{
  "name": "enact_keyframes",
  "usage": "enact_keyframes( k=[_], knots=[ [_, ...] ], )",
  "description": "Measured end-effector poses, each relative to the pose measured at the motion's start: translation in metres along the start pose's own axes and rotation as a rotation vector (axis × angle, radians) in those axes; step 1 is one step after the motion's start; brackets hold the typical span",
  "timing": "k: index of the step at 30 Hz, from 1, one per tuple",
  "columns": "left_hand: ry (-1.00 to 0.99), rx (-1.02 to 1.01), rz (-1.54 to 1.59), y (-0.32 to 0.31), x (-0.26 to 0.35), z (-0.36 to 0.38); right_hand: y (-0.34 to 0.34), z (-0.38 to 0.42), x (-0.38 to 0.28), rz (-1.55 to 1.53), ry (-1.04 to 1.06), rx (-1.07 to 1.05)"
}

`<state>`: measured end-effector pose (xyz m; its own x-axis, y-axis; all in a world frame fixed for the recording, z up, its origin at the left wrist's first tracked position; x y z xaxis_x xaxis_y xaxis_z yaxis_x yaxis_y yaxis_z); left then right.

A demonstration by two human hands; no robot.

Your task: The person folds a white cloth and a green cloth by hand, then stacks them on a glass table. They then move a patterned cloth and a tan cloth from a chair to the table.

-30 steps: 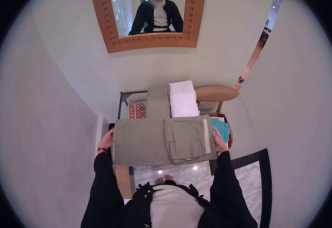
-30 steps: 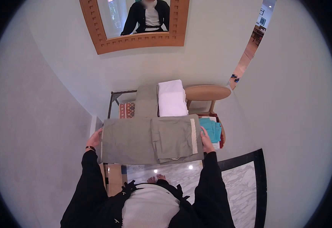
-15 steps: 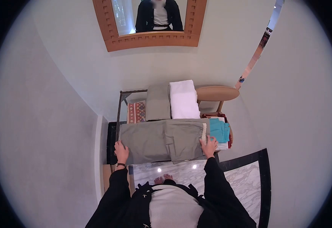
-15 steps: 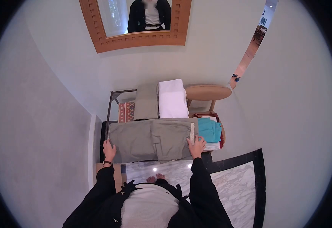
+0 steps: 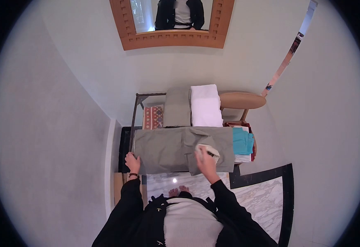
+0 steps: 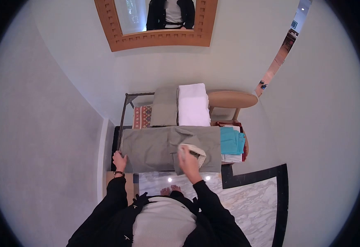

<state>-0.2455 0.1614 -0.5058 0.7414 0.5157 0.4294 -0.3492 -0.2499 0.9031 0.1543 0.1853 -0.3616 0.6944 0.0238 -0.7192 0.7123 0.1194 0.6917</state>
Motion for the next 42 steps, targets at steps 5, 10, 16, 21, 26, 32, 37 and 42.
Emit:
enact_keyframes(
  k=[5,10,16,21,26,32,37,42],
  knots=[
    [-0.157,-0.139,0.159,-0.014,-0.011,-0.014,-0.030,0.010,-0.040,-0.235,0.451,-0.077],
    [-0.288,-0.090,0.356,0.020,0.018,-0.005,0.017,0.001,0.001,-0.098,0.092,-0.026],
    [-0.053,-0.685,1.275,0.067,0.084,0.005,0.110,-0.004,0.077,-0.160,0.087,0.498],
    [-0.068,-1.020,1.448,0.107,0.159,0.034,0.104,0.005,0.051,0.093,0.249,0.493],
    [-0.210,-1.120,1.403,0.102,0.220,0.073,0.036,0.024,-0.067,0.041,0.592,0.087],
    [-0.414,-0.962,1.168,0.112,0.246,0.091,0.024,0.004,-0.079,-0.103,0.613,0.006],
    [-0.509,-0.592,0.610,0.146,0.251,0.091,0.034,-0.009,-0.055,-0.456,0.366,-0.149],
    [-0.707,-0.175,0.279,0.152,0.246,0.097,0.046,-0.002,-0.068,-0.473,0.365,-0.268]
  ],
)
Point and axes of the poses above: each hand's wrist, its own z-axis away from the middle knuckle, its own y-axis out of the back of the hand, x = y × z, the point moved 6 cm from there along -z, towards the middle knuckle, and after that the axes turned 4 degrees about -x, right-handed, at the moved point
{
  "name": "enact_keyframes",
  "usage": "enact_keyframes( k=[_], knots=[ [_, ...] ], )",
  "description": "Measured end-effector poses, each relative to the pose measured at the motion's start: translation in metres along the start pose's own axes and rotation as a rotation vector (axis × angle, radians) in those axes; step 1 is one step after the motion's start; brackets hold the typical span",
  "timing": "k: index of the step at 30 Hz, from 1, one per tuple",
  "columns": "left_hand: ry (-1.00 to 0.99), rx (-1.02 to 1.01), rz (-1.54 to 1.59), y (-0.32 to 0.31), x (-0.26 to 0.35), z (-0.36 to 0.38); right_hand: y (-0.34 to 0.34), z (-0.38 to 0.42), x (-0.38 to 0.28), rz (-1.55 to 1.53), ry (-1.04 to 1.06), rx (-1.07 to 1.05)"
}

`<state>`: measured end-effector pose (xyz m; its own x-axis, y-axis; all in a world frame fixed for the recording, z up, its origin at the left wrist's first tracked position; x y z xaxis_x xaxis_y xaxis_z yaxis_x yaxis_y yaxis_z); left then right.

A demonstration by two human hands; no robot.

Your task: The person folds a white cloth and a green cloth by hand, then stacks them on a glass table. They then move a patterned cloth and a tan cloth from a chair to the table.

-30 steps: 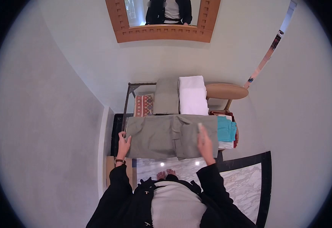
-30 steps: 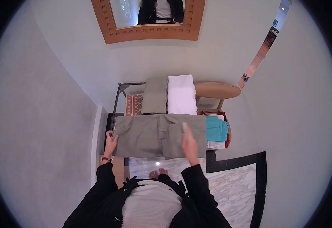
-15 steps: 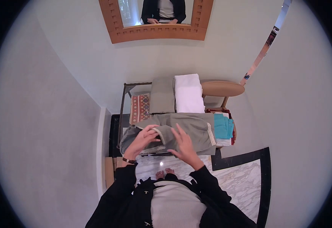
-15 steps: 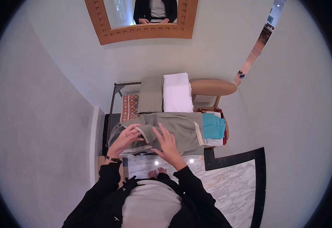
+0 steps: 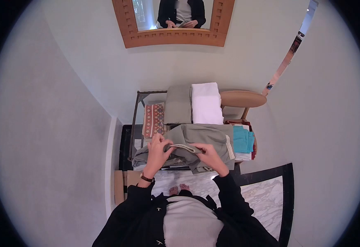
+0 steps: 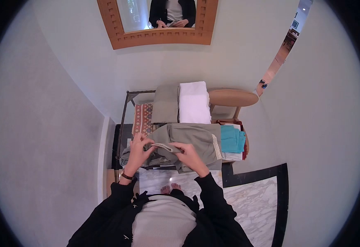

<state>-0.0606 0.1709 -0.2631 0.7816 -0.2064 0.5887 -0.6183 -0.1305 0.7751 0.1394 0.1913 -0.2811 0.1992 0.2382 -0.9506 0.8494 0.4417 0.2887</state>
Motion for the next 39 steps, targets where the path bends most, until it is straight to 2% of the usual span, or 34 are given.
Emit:
enact_keyframes(
  k=[3,4,6,10,12,14,15,18,21,22,25,31,34,36,39],
  knots=[
    [-0.045,0.083,-0.042,-0.012,-0.026,0.008,0.005,0.005,-0.026,0.057,-0.046,-0.076],
    [0.013,0.036,-0.016,-0.020,-0.040,0.010,0.007,0.007,-0.036,0.087,-0.050,-0.085],
    [0.129,-0.057,0.036,-0.035,-0.066,0.015,0.014,0.012,-0.055,0.131,0.054,-0.013],
    [0.104,-0.163,0.092,-0.053,-0.084,0.024,0.030,0.023,-0.085,0.164,0.215,0.185],
    [0.065,-0.204,0.019,-0.057,-0.086,0.032,0.042,0.029,-0.082,0.044,0.179,0.390],
    [0.034,-0.164,-0.083,-0.065,-0.101,0.042,0.055,0.036,-0.079,-0.136,0.090,0.557],
    [0.019,-0.144,-0.134,-0.066,-0.103,0.046,0.062,0.039,-0.078,-0.125,0.108,0.601],
    [0.267,-0.095,-0.121,-0.065,-0.127,0.054,0.087,0.054,-0.081,-0.030,0.163,0.733],
    [0.333,0.124,-0.086,-0.049,-0.158,0.060,0.118,0.074,-0.103,0.121,0.205,0.891],
    [0.308,0.260,-0.040,-0.029,-0.152,0.058,0.131,0.081,-0.106,0.122,0.211,0.962],
    [0.219,0.401,0.036,0.018,-0.130,0.045,0.163,0.100,-0.127,0.216,0.289,1.115],
    [0.194,0.523,0.112,0.082,-0.099,0.015,0.208,0.146,-0.175,0.385,0.453,1.440],
    [0.205,0.542,0.132,0.093,-0.097,0.003,0.229,0.173,-0.207,0.418,0.598,1.615],
    [0.209,0.532,0.111,0.093,-0.105,0.003,0.244,0.193,-0.228,0.402,0.577,1.750],
    [0.221,0.469,0.023,0.090,-0.118,0.001,0.288,0.219,-0.240,0.230,0.687,1.694]
  ],
)
Point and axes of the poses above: each hand's wrist, its own z-axis away from the middle knuckle, its own y-axis out of the back of the hand, x = y × z, the point moved 6 cm from there along -z, towards the middle knuckle, and after that the axes turned 4 degrees about -x, right-handed, at the moved point
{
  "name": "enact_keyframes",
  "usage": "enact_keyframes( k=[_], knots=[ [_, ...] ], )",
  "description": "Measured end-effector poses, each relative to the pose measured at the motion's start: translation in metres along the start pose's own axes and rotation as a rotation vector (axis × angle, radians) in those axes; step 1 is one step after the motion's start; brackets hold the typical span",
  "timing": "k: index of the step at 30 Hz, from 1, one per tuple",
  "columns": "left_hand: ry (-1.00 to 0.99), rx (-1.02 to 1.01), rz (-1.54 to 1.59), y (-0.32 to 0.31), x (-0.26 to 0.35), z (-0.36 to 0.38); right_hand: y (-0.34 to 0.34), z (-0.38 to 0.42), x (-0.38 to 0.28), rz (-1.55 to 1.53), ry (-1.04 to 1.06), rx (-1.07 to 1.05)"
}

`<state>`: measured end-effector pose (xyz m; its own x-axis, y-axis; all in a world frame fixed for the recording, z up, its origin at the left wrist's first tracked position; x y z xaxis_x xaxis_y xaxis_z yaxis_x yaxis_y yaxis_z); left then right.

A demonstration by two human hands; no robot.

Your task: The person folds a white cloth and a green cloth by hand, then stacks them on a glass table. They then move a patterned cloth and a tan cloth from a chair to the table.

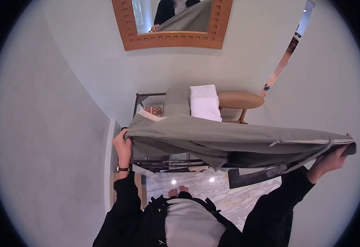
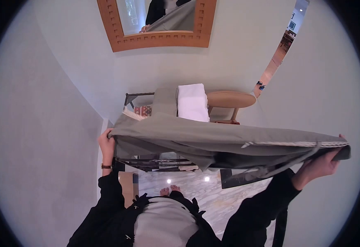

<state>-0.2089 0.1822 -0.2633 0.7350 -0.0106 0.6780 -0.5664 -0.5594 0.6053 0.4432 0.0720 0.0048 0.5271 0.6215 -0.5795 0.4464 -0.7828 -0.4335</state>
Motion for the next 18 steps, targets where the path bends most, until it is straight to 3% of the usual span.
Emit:
enact_keyframes(
  k=[2,8,14,18],
  knots=[
    [-0.048,-0.035,-0.040,0.001,-0.003,0.000,0.004,-0.015,-0.005,0.033,0.005,0.014],
    [-0.300,0.142,-0.386,0.046,0.036,-0.018,0.035,-0.061,-0.005,0.173,0.097,0.070],
    [-0.125,0.041,0.492,0.104,0.038,-0.057,0.066,-0.096,-0.014,0.261,0.182,0.116],
    [-0.108,-0.508,0.593,0.108,0.011,-0.050,0.071,-0.116,-0.009,0.294,0.204,0.129]
  ],
)
Point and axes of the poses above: each hand's wrist, its own z-axis away from the middle knuckle, its own y-axis out of the back of the hand, x = y × z, the point moved 6 cm from there along -z, towards the middle knuckle, and after that the axes turned 4 degrees about -x, right-handed, at the moved point
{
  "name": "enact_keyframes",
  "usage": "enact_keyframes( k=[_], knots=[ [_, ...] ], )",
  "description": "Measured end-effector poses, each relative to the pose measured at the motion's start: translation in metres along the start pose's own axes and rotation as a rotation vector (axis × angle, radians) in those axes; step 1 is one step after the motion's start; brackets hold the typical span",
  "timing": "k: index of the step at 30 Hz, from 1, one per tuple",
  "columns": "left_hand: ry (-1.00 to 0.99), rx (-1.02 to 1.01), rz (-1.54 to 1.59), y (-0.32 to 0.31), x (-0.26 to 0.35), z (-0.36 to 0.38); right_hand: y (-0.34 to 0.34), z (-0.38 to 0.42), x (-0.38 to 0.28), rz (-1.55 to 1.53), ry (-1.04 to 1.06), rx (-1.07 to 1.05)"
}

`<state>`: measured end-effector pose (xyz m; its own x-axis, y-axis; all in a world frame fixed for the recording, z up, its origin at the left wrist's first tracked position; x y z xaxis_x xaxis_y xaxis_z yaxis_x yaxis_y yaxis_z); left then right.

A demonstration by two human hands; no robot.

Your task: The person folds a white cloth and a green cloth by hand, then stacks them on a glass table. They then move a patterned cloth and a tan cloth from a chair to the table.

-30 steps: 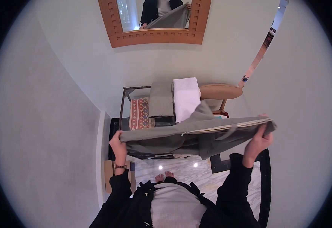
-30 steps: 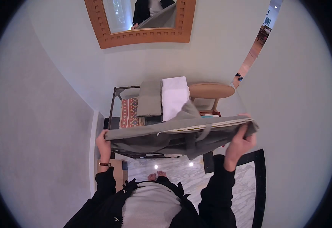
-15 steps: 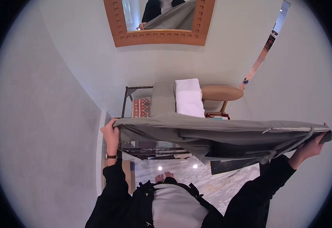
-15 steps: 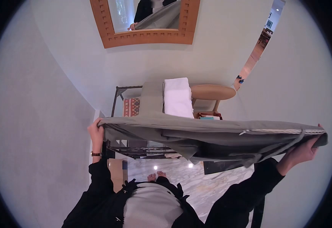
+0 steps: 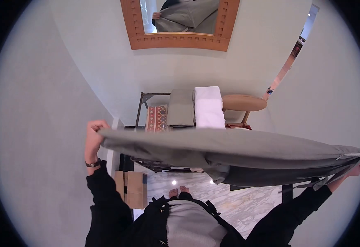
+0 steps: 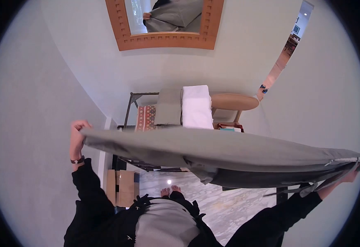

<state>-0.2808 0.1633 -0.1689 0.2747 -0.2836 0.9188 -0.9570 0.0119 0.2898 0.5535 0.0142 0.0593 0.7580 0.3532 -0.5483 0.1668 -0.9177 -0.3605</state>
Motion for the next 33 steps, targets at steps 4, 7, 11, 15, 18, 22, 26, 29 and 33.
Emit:
enact_keyframes(
  k=[4,7,11,15,18,22,26,29,33],
  knots=[
    [0.264,-0.957,-0.149,-0.079,0.080,0.026,-0.002,-0.015,0.013,0.023,0.000,-0.004],
    [0.375,-0.733,-0.568,-0.070,0.064,0.030,0.000,-0.029,0.023,0.032,-0.001,-0.012],
    [-0.052,-0.042,-0.651,-0.003,0.097,0.025,0.006,-0.041,0.041,0.047,-0.012,-0.049],
    [-0.263,0.568,-0.769,0.060,0.144,0.041,0.004,-0.056,0.082,0.059,-0.054,-0.164],
    [-0.236,0.558,-0.760,0.126,0.114,0.052,-0.014,-0.070,0.112,0.088,-0.050,-0.288],
    [-0.173,0.633,-0.457,0.205,0.089,0.075,-0.044,-0.051,0.102,0.103,-0.171,-0.262],
    [-0.371,0.963,-0.465,0.331,0.106,0.131,-0.057,-0.066,0.148,-0.104,-0.269,-0.312],
    [-0.108,0.857,-0.537,0.428,0.098,0.157,-0.081,-0.052,0.157,-0.128,-0.303,-0.491],
    [-0.151,0.894,-0.711,0.435,0.120,0.178,-0.116,0.000,0.138,-0.036,-0.433,-0.648]
  ],
)
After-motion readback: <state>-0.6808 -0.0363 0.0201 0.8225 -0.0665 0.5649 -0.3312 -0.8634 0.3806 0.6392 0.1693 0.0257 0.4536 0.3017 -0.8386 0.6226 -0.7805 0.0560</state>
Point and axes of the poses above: each hand's wrist, its own z-axis away from the middle knuckle, its own y-axis out of the back of the hand, x = y × z, the point moved 6 cm from there along -z, towards the middle knuckle, and after that the axes turned 4 degrees about -x, right-handed, at the moved point
